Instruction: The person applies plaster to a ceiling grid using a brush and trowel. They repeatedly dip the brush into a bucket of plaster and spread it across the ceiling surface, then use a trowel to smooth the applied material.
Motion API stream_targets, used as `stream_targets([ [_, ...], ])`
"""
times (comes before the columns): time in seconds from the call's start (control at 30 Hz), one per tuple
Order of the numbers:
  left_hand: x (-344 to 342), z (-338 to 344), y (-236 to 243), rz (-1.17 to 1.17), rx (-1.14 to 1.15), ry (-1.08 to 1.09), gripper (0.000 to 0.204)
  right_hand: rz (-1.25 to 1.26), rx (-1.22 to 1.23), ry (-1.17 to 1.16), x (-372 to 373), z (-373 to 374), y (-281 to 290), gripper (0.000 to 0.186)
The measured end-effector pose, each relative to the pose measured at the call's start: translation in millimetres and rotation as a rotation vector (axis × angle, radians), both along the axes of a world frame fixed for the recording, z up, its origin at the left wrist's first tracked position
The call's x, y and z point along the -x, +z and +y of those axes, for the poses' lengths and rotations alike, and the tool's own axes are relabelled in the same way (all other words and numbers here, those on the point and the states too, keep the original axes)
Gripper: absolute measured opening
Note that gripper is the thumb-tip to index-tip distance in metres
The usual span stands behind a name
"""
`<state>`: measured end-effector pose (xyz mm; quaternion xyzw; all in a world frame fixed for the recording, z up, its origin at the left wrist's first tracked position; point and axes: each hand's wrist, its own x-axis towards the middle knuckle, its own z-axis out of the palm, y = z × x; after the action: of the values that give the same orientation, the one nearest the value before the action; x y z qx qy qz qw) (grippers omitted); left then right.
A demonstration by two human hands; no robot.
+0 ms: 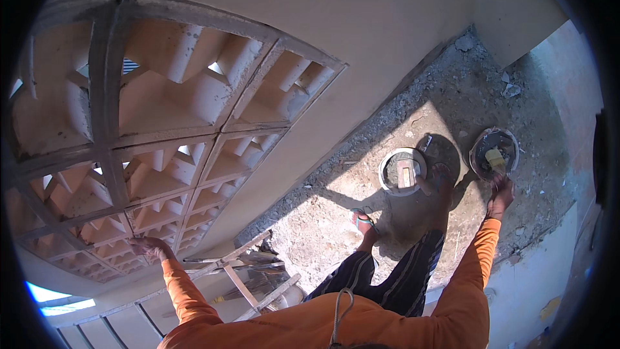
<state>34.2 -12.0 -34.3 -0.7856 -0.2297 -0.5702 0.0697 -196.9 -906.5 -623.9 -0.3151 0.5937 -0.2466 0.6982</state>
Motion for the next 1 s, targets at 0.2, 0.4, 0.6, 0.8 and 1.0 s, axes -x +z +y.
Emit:
stream_targets([
  [0.2, 6.1, -49.7, -7.2, -0.056, 0.011, -0.321, 0.062, -0.452, 0.113, 0.127, -75.5, 113.4, 217.0, 0.044],
  [0.4, 24.0, -7.2, -10.8, 0.083, -0.004, -0.166, 0.065, -0.841, 0.218, 0.229, -193.4, 224.1, 395.8, 0.042],
  [0.6, 28.5, 3.8, -15.4, 0.126, 0.013, -0.195, 0.063, -0.82, 0.219, 0.256, -269.7, 308.4, 464.5, 0.037],
  [0.8, 29.6, -5.4, -11.6, 0.075, 0.046, -0.258, 0.06, -0.847, 0.188, 0.636, -245.4, 393.6, 478.1, 0.03],
  [1.0, 30.5, -4.8, -13.2, 0.076, 0.039, -0.256, 0.061, -0.813, 0.243, 0.418, -251.0, 348.0, 475.6, 0.034],
])
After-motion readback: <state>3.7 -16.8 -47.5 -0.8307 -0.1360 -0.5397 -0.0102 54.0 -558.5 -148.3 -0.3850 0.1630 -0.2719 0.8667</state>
